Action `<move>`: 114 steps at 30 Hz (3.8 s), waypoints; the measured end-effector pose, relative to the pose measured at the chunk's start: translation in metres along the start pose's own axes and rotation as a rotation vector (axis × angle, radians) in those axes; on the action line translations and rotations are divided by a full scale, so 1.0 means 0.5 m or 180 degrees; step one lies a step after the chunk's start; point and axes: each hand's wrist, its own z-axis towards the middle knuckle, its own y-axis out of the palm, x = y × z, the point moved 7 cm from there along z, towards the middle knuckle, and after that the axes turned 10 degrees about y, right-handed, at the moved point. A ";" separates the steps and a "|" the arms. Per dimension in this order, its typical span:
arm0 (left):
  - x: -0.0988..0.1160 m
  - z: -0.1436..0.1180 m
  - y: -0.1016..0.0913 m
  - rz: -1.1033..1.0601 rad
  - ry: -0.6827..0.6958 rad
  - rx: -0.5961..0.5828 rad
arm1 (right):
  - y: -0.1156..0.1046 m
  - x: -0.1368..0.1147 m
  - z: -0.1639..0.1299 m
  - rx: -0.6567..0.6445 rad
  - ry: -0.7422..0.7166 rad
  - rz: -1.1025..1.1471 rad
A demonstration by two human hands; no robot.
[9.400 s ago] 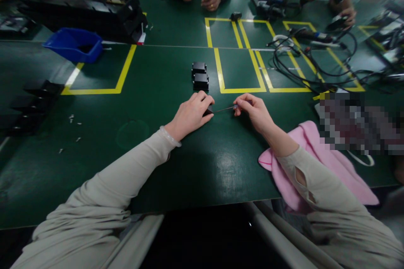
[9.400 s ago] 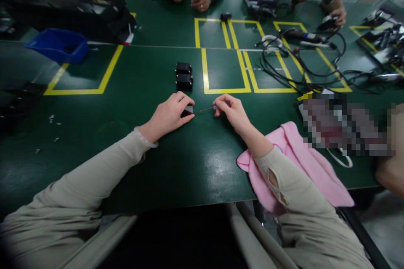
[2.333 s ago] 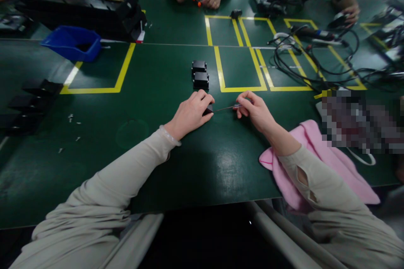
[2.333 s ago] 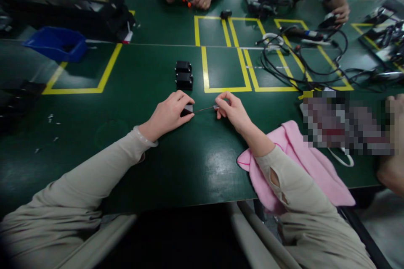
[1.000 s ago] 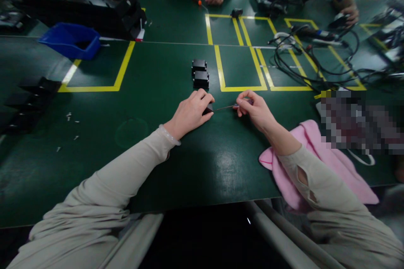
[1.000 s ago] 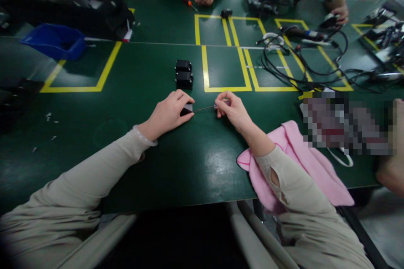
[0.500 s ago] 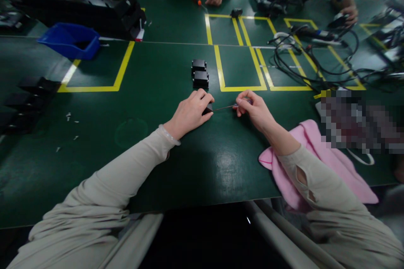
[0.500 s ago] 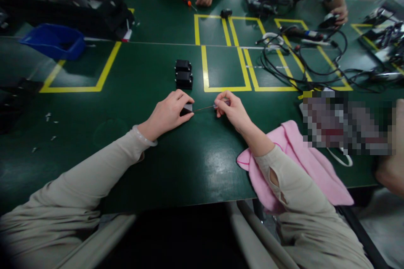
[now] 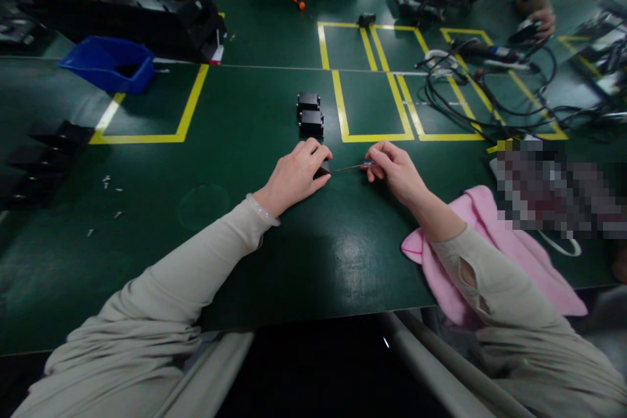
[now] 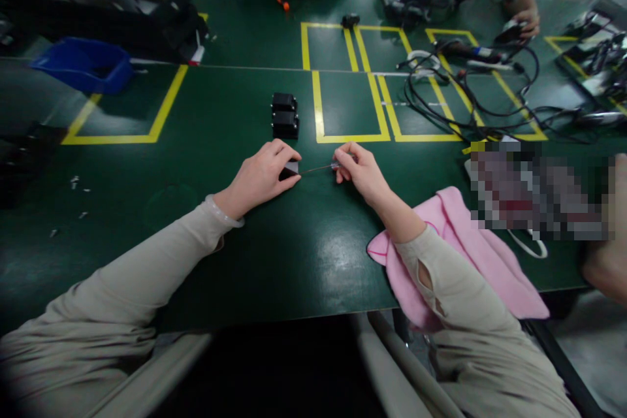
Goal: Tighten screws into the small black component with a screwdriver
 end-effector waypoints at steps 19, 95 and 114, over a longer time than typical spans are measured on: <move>0.000 0.001 -0.002 -0.0015 0.0000 -0.0024 | -0.002 0.001 -0.002 0.0026 0.0034 -0.0025; -0.003 0.001 0.003 -0.0003 0.0006 0.0021 | 0.000 0.008 0.002 -0.0071 -0.0008 0.0232; -0.003 0.001 0.000 0.0006 -0.0005 0.0017 | 0.002 0.006 0.000 -0.0088 0.0037 0.0234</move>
